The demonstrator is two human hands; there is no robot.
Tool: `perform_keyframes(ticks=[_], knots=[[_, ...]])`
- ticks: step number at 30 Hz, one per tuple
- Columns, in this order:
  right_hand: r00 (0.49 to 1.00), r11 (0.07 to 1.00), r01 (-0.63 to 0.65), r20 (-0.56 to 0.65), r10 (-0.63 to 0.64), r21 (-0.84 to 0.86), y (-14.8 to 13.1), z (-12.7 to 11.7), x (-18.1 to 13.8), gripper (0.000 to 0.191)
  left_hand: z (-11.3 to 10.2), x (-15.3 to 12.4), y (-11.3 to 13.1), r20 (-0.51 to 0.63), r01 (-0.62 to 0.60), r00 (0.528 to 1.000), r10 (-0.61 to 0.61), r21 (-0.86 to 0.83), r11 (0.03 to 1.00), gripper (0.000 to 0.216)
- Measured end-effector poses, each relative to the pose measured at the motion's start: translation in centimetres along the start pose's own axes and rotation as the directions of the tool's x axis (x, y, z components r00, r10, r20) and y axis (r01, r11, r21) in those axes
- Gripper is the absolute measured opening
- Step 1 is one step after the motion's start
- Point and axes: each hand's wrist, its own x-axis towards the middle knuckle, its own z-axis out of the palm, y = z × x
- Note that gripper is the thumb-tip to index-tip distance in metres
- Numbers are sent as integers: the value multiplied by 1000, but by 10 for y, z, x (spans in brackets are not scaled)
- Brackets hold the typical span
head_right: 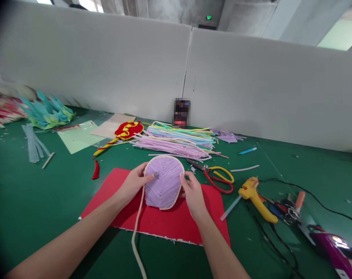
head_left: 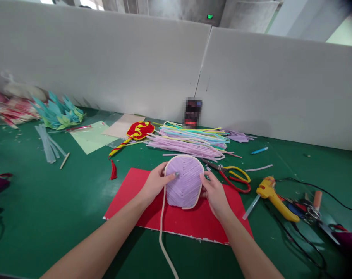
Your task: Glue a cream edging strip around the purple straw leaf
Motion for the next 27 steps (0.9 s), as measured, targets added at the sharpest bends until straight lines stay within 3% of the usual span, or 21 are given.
perform_keyframes(ticks=[14, 27], knots=[[997, 1000, -25, 71, 24, 11, -10, 5, -5, 43, 0, -1, 0, -7, 10, 1000, -11, -16, 1000, 53], [998, 996, 55, 46, -51, -69, -10, 4, -5, 42, -1, -3, 2, -71, 4, 997, -1, 38, 999, 43]])
